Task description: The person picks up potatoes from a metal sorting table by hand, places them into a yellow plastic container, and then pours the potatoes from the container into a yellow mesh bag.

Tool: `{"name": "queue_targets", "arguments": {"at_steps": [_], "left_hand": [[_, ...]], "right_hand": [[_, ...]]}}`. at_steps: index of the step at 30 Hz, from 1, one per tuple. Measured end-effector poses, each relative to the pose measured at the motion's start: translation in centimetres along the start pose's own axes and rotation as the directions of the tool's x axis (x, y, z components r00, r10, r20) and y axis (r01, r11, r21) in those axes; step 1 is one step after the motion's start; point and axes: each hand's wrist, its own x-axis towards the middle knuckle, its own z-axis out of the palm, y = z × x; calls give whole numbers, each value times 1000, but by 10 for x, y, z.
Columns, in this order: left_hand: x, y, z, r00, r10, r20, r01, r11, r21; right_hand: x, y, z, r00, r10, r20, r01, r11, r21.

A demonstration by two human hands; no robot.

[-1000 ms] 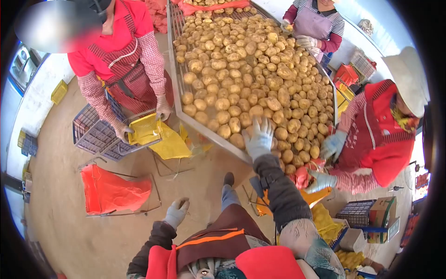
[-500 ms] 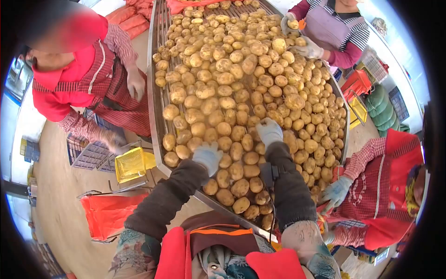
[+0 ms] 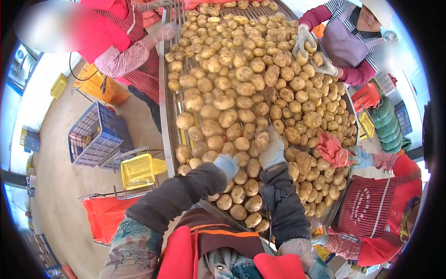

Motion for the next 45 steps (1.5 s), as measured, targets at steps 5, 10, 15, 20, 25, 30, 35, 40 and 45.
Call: {"name": "queue_targets", "arguments": {"at_steps": [5, 10, 15, 20, 25, 30, 35, 40, 45], "left_hand": [[-15, -16, 30, 984, -99, -148, 49, 950, -307], [-102, -59, 19, 918, -288, -273, -269, 55, -962], [-173, -97, 9, 874, -455, -171, -485, -801, -350], [-173, -119, 79, 892, -451, -23, -445, -886, 133], [-182, -112, 63, 927, -367, -76, -374, -902, -215], [-168, -102, 11, 968, -219, -122, -249, -897, -366], [-191, -120, 59, 969, -213, -124, -242, -919, -312], [-277, -155, 132, 923, -378, -69, -381, -875, -298], [-349, -210, 152, 893, -429, 138, -321, -821, -472]], "right_hand": [[8, -23, 17, 845, 427, 322, -493, 855, 160], [63, -74, 88, 626, 242, 741, 339, 771, -539], [89, -105, 131, 508, 612, 606, 259, 562, -785], [121, -104, 104, 288, 537, 793, 331, 721, -609], [92, -28, 56, 281, 253, 926, -841, 529, 110], [22, -128, 65, 402, 212, 891, -900, -88, 427], [-26, -220, 136, 665, 266, 698, -737, 391, 552], [-29, -220, 169, 757, -262, 599, 163, 963, 216], [14, -142, 140, 918, 281, 280, -99, 846, -524]]}}
